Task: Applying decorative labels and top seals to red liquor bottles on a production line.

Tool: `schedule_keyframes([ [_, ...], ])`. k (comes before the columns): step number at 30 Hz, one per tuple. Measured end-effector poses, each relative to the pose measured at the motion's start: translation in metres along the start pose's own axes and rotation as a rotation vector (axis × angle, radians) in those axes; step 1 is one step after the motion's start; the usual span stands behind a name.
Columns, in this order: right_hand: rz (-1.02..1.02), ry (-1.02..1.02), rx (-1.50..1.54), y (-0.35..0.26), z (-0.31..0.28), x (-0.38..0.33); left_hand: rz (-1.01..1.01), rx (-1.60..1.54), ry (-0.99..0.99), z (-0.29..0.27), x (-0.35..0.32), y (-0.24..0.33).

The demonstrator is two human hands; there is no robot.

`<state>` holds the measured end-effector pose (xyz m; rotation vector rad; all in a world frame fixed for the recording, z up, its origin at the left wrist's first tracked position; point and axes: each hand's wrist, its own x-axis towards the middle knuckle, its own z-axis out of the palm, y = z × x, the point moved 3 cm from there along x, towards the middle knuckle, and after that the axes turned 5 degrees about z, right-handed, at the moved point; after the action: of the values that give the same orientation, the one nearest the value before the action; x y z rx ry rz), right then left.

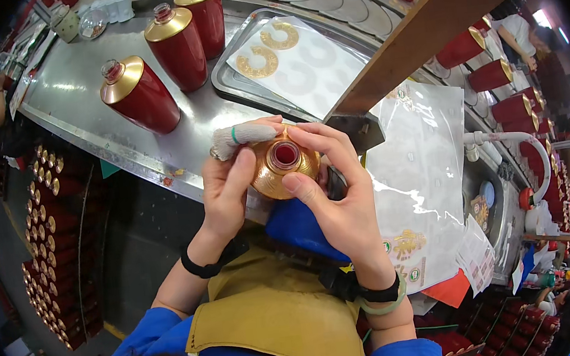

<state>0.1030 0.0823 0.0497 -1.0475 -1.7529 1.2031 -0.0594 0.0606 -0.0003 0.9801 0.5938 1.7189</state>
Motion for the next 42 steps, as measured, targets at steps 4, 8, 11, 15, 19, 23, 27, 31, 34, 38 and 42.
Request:
schedule_keyframes([
  [4,0.016,-0.004,0.035,0.001,0.0,0.002,0.19,0.247,-0.156,0.001,0.0,0.003],
  [8,0.011,-0.002,0.048,0.0,0.0,0.002,0.225,0.275,-0.181,-0.001,0.0,0.002],
  [11,0.044,0.012,0.038,0.0,0.001,0.001,0.232,0.313,-0.149,0.0,-0.001,0.001],
  [15,0.068,0.013,0.046,-0.001,0.0,-0.002,0.361,0.539,-0.125,0.002,-0.007,0.002],
  [19,0.085,-0.04,0.23,0.002,-0.003,-0.002,0.495,0.893,-0.071,0.004,-0.013,-0.002],
  [23,0.08,-0.05,0.247,0.004,-0.004,-0.004,0.539,0.799,-0.022,0.008,-0.017,-0.01],
  [27,0.0,-0.006,0.039,0.004,0.0,-0.006,0.586,0.918,-0.012,0.01,-0.023,-0.011],
  [31,-0.026,0.02,0.095,0.004,0.0,-0.007,0.618,0.987,0.002,0.01,-0.026,-0.013],
  [34,0.009,0.0,0.082,0.005,-0.001,-0.008,0.575,1.023,-0.002,0.012,-0.026,-0.016],
  [38,0.046,-0.038,0.097,0.006,-0.005,-0.01,0.529,1.007,0.028,0.02,-0.029,-0.016],
  [42,-0.031,-0.177,0.031,0.001,-0.017,-0.013,0.539,1.216,0.003,0.023,-0.025,-0.011],
])
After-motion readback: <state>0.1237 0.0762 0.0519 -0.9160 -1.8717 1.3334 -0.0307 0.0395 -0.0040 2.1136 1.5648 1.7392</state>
